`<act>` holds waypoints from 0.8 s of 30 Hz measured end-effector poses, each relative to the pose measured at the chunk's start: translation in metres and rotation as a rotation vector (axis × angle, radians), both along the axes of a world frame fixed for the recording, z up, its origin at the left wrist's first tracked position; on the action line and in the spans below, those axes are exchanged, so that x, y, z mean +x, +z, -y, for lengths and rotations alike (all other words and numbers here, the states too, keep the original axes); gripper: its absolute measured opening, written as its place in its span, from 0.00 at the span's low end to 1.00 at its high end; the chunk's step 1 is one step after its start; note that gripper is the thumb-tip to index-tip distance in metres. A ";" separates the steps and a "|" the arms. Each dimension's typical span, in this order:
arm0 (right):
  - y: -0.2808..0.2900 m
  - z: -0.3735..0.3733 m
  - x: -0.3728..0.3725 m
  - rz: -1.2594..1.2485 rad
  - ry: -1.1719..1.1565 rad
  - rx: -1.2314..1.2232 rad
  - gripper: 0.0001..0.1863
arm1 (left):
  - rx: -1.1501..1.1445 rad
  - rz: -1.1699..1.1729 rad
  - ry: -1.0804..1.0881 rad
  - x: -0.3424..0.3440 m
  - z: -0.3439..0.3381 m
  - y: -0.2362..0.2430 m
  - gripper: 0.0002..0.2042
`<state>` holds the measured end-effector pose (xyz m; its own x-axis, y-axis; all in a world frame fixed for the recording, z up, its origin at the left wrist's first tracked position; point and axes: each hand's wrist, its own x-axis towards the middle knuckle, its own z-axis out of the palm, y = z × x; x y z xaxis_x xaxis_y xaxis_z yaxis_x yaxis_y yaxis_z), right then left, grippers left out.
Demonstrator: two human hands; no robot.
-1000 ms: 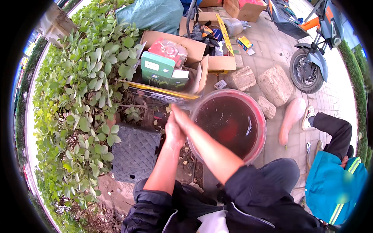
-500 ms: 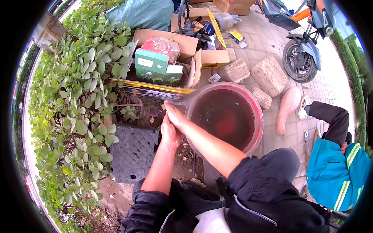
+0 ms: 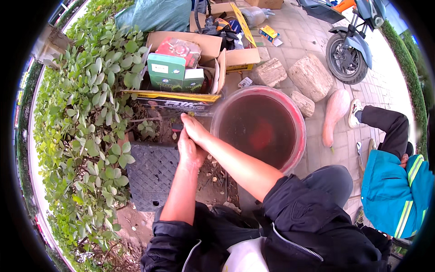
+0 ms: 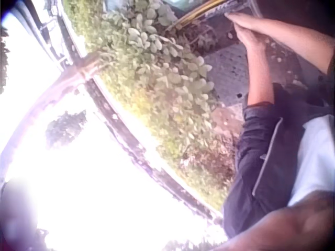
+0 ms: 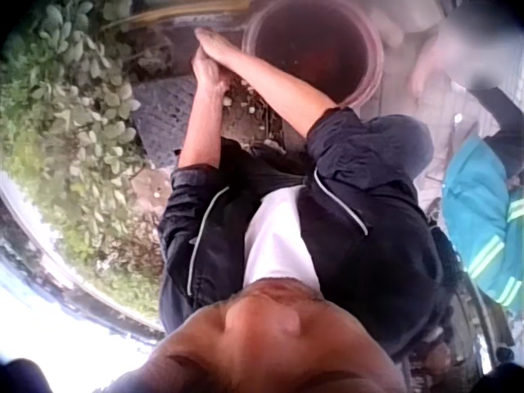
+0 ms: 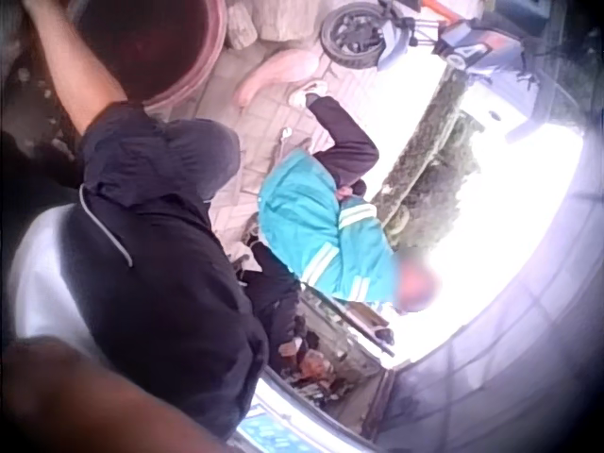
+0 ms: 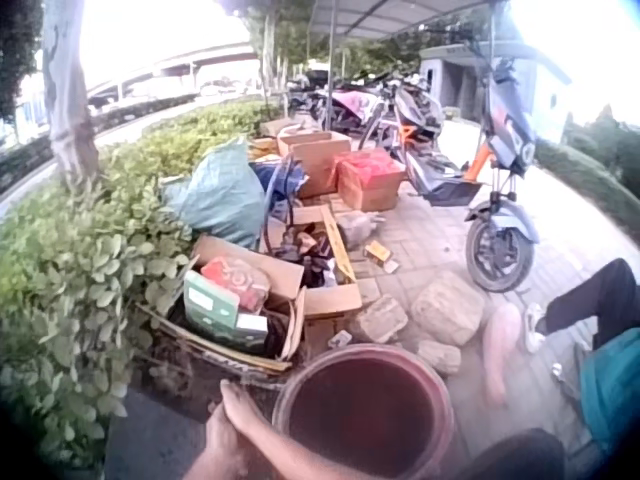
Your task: The person connects electrical wires under the handlebars of an electric scooter and tests the digital display. They then lift the scooter upright, check the display again, and wipe the handlebars with a cloth.
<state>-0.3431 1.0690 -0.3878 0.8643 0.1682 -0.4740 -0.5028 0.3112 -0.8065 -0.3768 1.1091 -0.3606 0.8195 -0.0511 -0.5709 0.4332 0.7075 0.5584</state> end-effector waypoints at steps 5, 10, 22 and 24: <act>0.011 -0.038 -0.041 0.454 0.313 -0.480 0.40 | 0.069 0.140 0.178 0.008 -0.088 -0.096 0.27; 0.027 -0.042 -0.045 0.503 0.273 -0.666 0.40 | -0.078 0.301 0.075 0.000 -0.081 -0.052 0.29; -0.027 -0.033 -0.022 0.617 0.101 0.010 0.24 | 0.365 -0.070 -0.121 0.029 -0.075 -0.024 0.24; -0.032 -0.020 -0.032 0.736 -0.077 -0.281 0.22 | 0.285 0.075 -0.080 0.040 -0.098 -0.058 0.21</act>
